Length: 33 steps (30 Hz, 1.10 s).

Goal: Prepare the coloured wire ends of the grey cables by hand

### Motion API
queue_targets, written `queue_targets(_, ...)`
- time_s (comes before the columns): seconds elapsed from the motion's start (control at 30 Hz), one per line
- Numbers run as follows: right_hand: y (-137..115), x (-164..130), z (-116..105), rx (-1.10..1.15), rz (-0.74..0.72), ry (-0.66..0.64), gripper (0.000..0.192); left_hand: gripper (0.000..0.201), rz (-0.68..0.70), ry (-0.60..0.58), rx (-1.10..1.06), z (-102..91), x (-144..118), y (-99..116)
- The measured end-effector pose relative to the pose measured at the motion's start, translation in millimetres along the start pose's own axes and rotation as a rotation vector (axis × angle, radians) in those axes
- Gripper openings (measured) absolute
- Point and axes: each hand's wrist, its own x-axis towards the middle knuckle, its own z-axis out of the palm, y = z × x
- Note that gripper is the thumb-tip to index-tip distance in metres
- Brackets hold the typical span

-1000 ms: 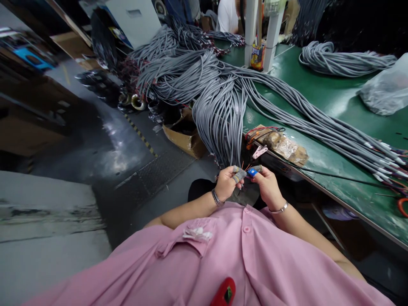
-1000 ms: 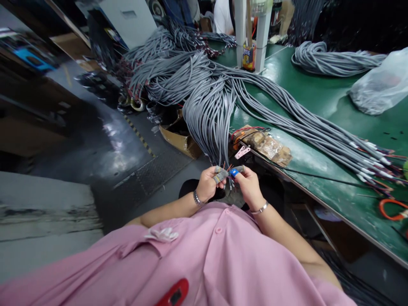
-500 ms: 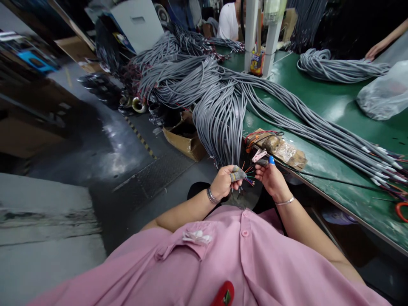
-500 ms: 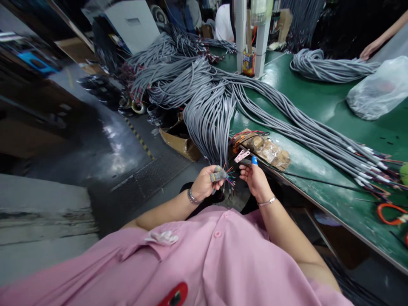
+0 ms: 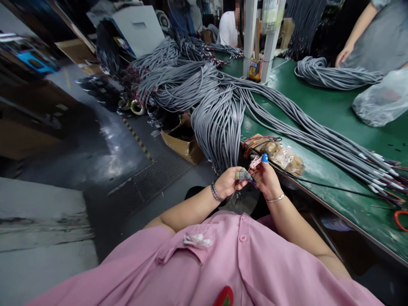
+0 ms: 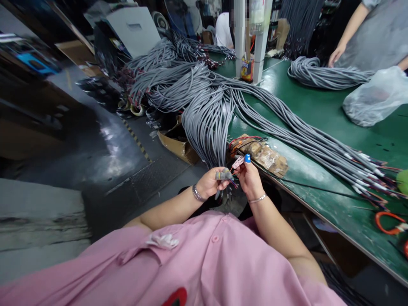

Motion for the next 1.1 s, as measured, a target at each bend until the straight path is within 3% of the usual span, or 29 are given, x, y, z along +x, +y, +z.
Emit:
queue_targets(0.2,3.3,4.2,5.0,0.105,-0.046,0.079,0.033,0.018,-0.026,-0.002,0.025,-2.9,2.1,-5.0)
queue_targets(0.53,-4.3,-8.6,-3.0,0.037,0.137,-0.050,0.049,0.024,0.069,0.049,0.102,4.6,-15.0,-4.3)
queue_targets(0.7,-8.3,-9.2,-4.1,-0.032,0.056,0.004,0.032,0.024,0.202,0.190,0.091,9.0,-23.1,-8.6)
queue_targets(0.8,-8.2,-8.7,-3.6,-0.031,0.061,0.020,0.033,0.021,0.260,0.244,0.075,10.9,-21.7,-9.0)
queue_targets(0.93,-9.3,-9.8,1.8,-0.023,0.081,-0.011,0.030,0.017,0.281,0.269,0.060,13.0,-17.2,-9.7)
queue_targets(1.1,-3.1,-9.6,1.0,-0.058,-0.032,0.015,0.033,0.017,0.260,0.264,0.045,14.4,-14.8,-10.9)
